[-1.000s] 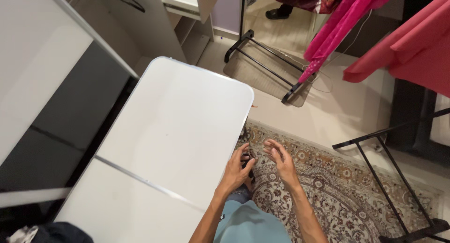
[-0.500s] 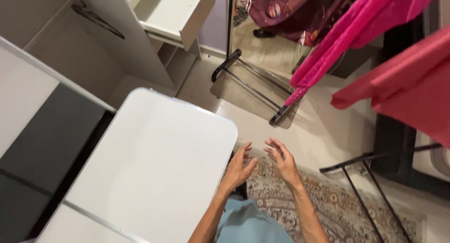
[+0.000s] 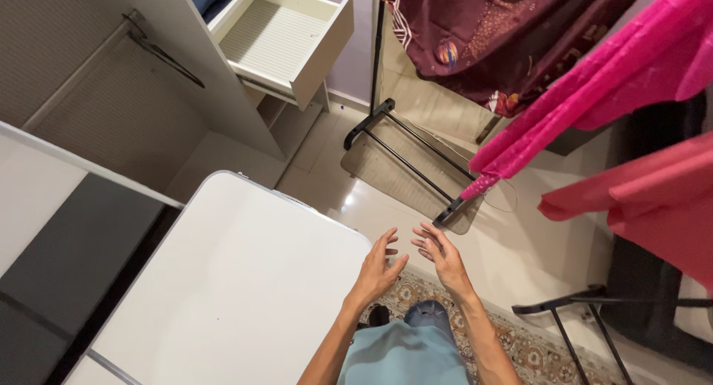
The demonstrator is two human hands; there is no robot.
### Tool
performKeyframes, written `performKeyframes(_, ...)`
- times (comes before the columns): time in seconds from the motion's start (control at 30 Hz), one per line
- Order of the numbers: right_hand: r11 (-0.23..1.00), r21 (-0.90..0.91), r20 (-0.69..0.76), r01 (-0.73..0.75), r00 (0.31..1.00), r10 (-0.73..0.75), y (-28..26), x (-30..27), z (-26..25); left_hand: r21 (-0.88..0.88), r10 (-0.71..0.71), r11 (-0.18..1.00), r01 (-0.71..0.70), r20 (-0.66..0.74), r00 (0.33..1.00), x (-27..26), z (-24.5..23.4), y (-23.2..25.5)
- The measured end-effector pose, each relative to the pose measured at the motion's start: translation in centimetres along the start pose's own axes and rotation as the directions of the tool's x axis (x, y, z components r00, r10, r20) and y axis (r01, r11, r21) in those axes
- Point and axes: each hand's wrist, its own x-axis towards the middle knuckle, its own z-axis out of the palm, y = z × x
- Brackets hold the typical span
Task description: The person takes blue and dark blue clothing items from a drawer and a shelf and places them on a pile on a nearby white table.
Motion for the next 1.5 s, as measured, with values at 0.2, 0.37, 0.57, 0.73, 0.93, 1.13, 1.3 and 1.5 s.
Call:
performKeyframes(0.2,1.0,0.015,0.104,-0.018,0.994,0.016,-0.5,5.8,-0.6,-0.02,-0.049,0.999,0.047,-0.084,0.995,4.2,-0.6,-1.3)
performKeyframes(0.37,0.999,-0.004,0.172,-0.038,0.984,0.038,-1.4,11.1,-2.5,-0.049,-0.083,0.996,0.075,-0.182,0.98,8.9,-0.5,-2.4)
performKeyframes(0.57,0.998,-0.026,0.284,-0.054,0.957,0.059,-2.6,19.0,-5.7,-0.103,-0.118,0.99,0.093,-0.269,0.956,15.9,0.8,-2.1)
performKeyframes(0.73,0.997,-0.052,0.372,-0.059,0.925,0.074,-4.4,25.0,-8.0,-0.126,-0.17,0.983,0.133,-0.361,0.917,20.4,2.1,-2.2)
performKeyframes(0.93,0.993,-0.065,0.442,-0.103,0.889,0.121,-5.0,31.0,-10.1,-0.163,-0.229,0.971,0.175,-0.421,0.878,23.7,3.0,-1.8)
performKeyframes(1.13,0.989,-0.07,0.493,-0.126,0.858,0.145,-5.0,35.6,-9.5,-0.198,-0.272,0.96,0.199,-0.475,0.837,25.8,2.2,-2.6)
performKeyframes(1.3,0.99,-0.078,0.559,-0.114,0.817,0.138,-4.7,40.4,-7.3,-0.246,-0.278,0.955,0.167,-0.536,0.797,28.7,-0.1,-3.7)
performKeyframes(1.5,0.992,-0.087,0.635,-0.091,0.763,0.125,-3.9,47.6,-3.2,-0.213,-0.225,0.97,0.12,-0.588,0.777,33.5,-4.7,-4.8)
